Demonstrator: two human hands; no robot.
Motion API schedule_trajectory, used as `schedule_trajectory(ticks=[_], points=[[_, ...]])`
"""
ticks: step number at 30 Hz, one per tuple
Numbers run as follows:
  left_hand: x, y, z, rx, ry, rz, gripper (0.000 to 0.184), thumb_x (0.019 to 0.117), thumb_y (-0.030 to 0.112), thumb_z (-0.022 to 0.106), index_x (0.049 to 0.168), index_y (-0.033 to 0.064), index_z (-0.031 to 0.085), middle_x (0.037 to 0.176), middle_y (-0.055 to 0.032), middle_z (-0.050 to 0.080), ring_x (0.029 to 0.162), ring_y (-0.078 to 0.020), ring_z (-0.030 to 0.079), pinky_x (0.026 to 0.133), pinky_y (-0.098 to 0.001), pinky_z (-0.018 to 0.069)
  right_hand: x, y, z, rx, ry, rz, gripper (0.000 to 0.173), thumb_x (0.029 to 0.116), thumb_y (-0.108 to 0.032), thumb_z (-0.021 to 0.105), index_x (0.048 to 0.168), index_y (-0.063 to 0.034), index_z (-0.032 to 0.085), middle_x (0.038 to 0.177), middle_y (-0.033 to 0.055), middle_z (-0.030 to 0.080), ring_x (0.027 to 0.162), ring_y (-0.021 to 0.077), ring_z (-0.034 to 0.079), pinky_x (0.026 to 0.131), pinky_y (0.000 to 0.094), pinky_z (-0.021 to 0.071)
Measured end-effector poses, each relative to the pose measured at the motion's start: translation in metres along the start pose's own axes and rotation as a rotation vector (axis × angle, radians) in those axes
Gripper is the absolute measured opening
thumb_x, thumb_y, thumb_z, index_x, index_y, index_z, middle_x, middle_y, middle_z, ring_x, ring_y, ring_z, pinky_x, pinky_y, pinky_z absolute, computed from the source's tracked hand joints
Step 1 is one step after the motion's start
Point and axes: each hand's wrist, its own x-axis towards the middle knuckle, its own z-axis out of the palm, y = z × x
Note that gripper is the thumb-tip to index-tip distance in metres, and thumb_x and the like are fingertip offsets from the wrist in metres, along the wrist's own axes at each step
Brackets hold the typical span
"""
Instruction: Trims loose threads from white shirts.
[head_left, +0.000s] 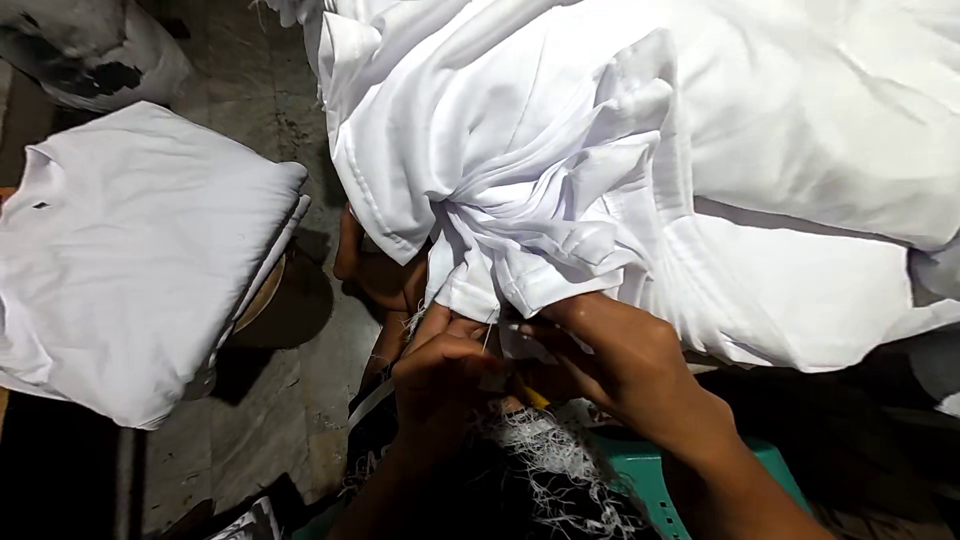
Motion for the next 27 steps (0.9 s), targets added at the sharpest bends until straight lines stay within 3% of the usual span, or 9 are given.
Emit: schedule_trajectory(ticks=[5, 9, 12, 15, 17, 20, 23, 25, 27], points=[[0.004, 0.007, 0.001, 0.207, -0.104, 0.054, 0.023, 0.1067, 0.030, 0.052, 0.102, 0.0199, 0.072, 0.124, 0.0124, 0.067, 0.119, 0.0013, 0.060, 0.102, -0.0225, 0.0509, 0.001, -0.002, 0.003, 0.104, 0.075, 0.057, 0.019, 0.1033, -0.012, 0.054, 0.090, -0.0009, 0.062, 0.073, 0.0095, 0.061, 0.071, 0.0095, 0.059, 0.068, 0.0154, 0.0457], [0.011, 0.021, -0.010, 0.396, -0.101, 0.122, 0.049, 0.1076, 0.055, 0.032, 0.095, 0.0254, 0.069, 0.125, 0.0162, 0.068, 0.123, 0.0004, 0.059, 0.103, -0.0239, 0.0494, -0.002, -0.013, -0.008, 0.680, -0.235, 0.218, 0.024, 0.1058, -0.021, 0.053, 0.120, -0.0022, 0.056, 0.101, 0.0037, 0.069, 0.088, -0.0040, 0.064, 0.079, 0.0115, 0.0530], [0.026, 0.019, -0.025, 0.502, 0.047, 0.186, 0.048, 0.1077, 0.052, 0.035, 0.098, 0.0241, 0.073, 0.125, 0.0125, 0.069, 0.126, -0.0067, 0.060, 0.107, -0.0297, 0.0487, 0.002, -0.006, -0.007, 0.447, -0.137, 0.193, 0.028, 0.1067, -0.027, 0.051, 0.115, -0.0025, 0.060, 0.108, 0.0096, 0.065, 0.093, 0.0028, 0.063, 0.082, 0.0154, 0.0513], [0.031, -0.002, -0.034, 0.753, 0.207, 0.069, 0.034, 0.1067, 0.033, 0.050, 0.109, 0.0022, 0.065, 0.124, -0.0026, 0.063, 0.119, -0.0052, 0.058, 0.099, -0.0248, 0.0491, 0.007, 0.008, 0.005, 0.082, -0.077, 0.185, 0.033, 0.1028, -0.034, 0.057, 0.113, -0.0036, 0.064, 0.142, 0.0251, 0.050, 0.095, 0.0177, 0.065, 0.074, 0.0277, 0.0537], [0.026, -0.015, -0.030, 0.822, 0.176, -0.162, 0.036, 0.0995, 0.023, 0.058, 0.117, -0.0077, 0.062, 0.128, -0.0190, 0.058, 0.117, -0.0181, 0.057, 0.097, -0.0343, 0.0483, 0.006, 0.012, 0.025, -0.101, -0.047, 0.150, 0.029, 0.0881, -0.028, 0.073, 0.104, -0.0036, 0.070, 0.134, 0.0337, 0.051, 0.067, 0.0306, 0.065, 0.051, 0.0398, 0.0513], [0.012, -0.019, -0.027, 0.811, 0.113, -0.284, 0.029, 0.0994, 0.017, 0.055, 0.097, -0.0074, 0.070, 0.111, -0.0122, 0.062, 0.098, -0.0083, 0.061, 0.087, -0.0249, 0.0512, 0.004, 0.016, 0.035, -0.205, -0.004, 0.078, 0.008, 0.0810, -0.010, 0.068, 0.085, -0.0028, 0.069, 0.112, 0.0320, 0.063, 0.046, 0.0302, 0.056, 0.036, 0.0394, 0.0381], [0.003, -0.015, -0.047, 0.796, 0.159, -0.111, 0.032, 0.0990, 0.010, 0.052, 0.071, -0.0017, 0.064, 0.102, -0.0030, 0.057, 0.090, 0.0052, 0.055, 0.080, -0.0104, 0.0483, 0.000, 0.019, 0.032, -0.131, 0.028, 0.077, 0.015, 0.0875, -0.012, 0.059, 0.083, -0.0044, 0.070, 0.105, 0.0274, 0.066, 0.052, 0.0272, 0.057, 0.041, 0.0369, 0.0368], [0.003, -0.013, -0.046, 0.923, 0.211, 0.007, 0.031, 0.0964, 0.014, 0.057, 0.070, 0.0000, 0.063, 0.113, -0.0095, 0.055, 0.110, -0.0030, 0.052, 0.096, -0.0155, 0.0432, 0.001, 0.016, 0.031, -0.066, 0.044, 0.126, 0.017, 0.0897, -0.013, 0.058, 0.083, -0.0049, 0.071, 0.106, 0.0268, 0.063, 0.059, 0.0257, 0.058, 0.046, 0.0356, 0.0392], [0.007, -0.015, -0.033, 1.137, 0.291, 0.172, 0.025, 0.0895, 0.026, 0.068, 0.082, 0.0031, 0.060, 0.119, -0.0169, 0.053, 0.118, -0.0170, 0.052, 0.099, -0.0243, 0.0430, 0.005, 0.013, 0.026, 0.002, 0.032, 0.168, 0.016, 0.0888, -0.011, 0.058, 0.084, -0.0042, 0.071, 0.109, 0.0256, 0.060, 0.066, 0.0233, 0.059, 0.050, 0.0333, 0.0428]])
